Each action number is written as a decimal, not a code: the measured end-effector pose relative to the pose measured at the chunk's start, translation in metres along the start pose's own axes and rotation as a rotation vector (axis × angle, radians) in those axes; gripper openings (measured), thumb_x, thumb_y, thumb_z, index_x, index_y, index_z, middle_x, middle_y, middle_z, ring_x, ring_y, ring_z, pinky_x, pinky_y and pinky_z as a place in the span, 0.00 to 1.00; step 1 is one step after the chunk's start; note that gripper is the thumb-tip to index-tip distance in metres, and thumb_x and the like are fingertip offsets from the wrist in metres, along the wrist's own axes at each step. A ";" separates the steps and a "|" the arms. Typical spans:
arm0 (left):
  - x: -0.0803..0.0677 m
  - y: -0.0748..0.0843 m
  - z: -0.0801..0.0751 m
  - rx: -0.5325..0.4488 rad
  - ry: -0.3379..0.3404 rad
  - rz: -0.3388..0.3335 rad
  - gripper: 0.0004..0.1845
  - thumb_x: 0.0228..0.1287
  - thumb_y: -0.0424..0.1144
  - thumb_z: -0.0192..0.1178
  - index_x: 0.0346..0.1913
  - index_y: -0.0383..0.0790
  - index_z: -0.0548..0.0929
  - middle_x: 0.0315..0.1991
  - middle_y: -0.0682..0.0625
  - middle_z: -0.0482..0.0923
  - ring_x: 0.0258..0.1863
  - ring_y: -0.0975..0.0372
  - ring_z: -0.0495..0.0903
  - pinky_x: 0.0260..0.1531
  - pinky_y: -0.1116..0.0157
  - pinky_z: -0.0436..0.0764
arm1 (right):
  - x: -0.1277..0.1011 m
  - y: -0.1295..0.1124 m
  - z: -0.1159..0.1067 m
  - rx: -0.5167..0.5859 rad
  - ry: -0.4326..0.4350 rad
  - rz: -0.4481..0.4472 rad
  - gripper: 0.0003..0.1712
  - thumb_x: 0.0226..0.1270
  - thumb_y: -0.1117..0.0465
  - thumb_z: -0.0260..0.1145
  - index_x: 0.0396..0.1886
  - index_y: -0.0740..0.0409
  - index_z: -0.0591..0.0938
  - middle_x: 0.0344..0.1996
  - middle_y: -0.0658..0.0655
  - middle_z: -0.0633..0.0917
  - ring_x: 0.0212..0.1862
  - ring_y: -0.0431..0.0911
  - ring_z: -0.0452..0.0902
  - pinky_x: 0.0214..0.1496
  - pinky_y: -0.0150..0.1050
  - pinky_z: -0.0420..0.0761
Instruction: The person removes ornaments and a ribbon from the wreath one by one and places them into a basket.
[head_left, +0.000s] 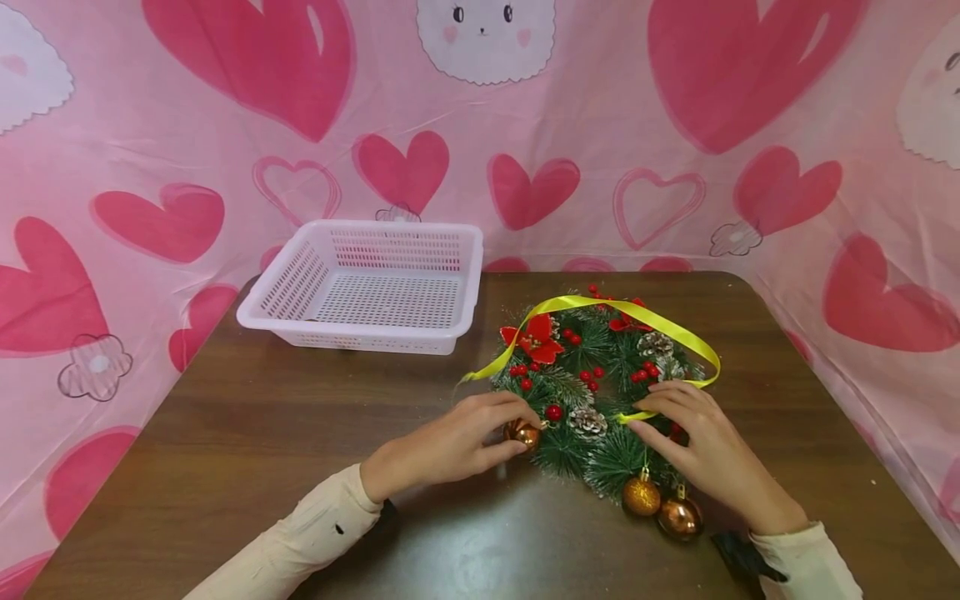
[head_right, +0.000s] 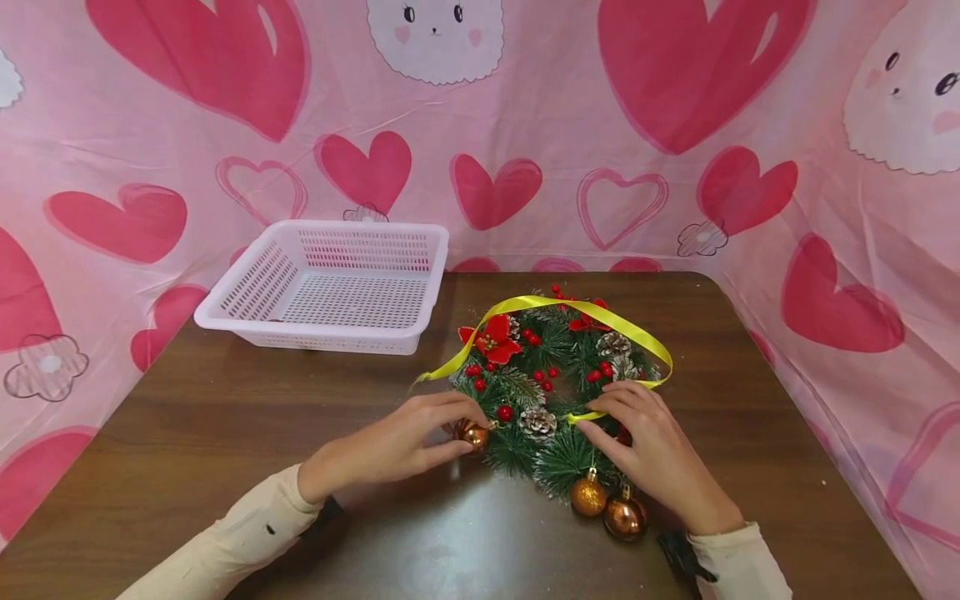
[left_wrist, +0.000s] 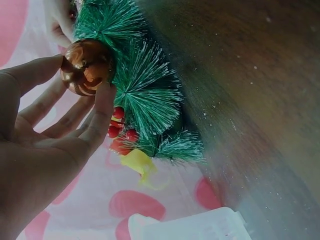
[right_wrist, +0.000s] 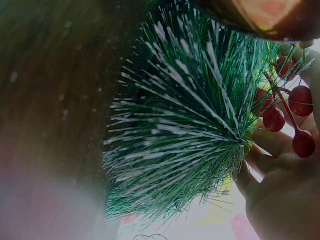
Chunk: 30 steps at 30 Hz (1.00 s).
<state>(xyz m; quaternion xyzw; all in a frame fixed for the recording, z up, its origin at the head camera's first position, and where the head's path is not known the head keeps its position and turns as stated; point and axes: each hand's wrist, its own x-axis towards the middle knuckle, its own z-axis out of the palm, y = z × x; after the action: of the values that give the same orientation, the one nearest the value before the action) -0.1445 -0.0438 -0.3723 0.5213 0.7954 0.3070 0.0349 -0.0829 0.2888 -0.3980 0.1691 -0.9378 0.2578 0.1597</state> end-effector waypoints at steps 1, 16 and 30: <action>0.000 0.000 0.000 0.000 0.002 0.001 0.13 0.70 0.39 0.63 0.55 0.42 0.82 0.52 0.53 0.80 0.52 0.67 0.77 0.52 0.70 0.77 | 0.000 0.000 0.000 0.001 0.000 0.000 0.13 0.63 0.54 0.73 0.44 0.53 0.87 0.51 0.58 0.84 0.59 0.57 0.71 0.61 0.68 0.63; -0.001 0.002 -0.004 -0.023 -0.001 -0.002 0.13 0.70 0.40 0.63 0.54 0.43 0.82 0.51 0.54 0.80 0.51 0.68 0.76 0.51 0.71 0.77 | -0.001 0.002 0.002 -0.009 0.010 -0.015 0.13 0.62 0.55 0.74 0.44 0.54 0.87 0.51 0.59 0.84 0.59 0.57 0.72 0.61 0.68 0.63; 0.000 0.004 -0.006 0.016 0.059 0.026 0.12 0.68 0.37 0.64 0.52 0.43 0.83 0.52 0.53 0.79 0.53 0.65 0.75 0.51 0.68 0.77 | 0.000 0.002 0.001 -0.016 0.013 -0.023 0.13 0.62 0.55 0.74 0.44 0.54 0.87 0.50 0.58 0.84 0.58 0.56 0.72 0.61 0.67 0.64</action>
<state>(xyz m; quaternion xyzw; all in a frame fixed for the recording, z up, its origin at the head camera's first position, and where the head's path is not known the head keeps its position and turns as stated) -0.1436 -0.0453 -0.3655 0.5227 0.7917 0.3163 0.0033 -0.0835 0.2896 -0.3996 0.1768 -0.9367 0.2498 0.1702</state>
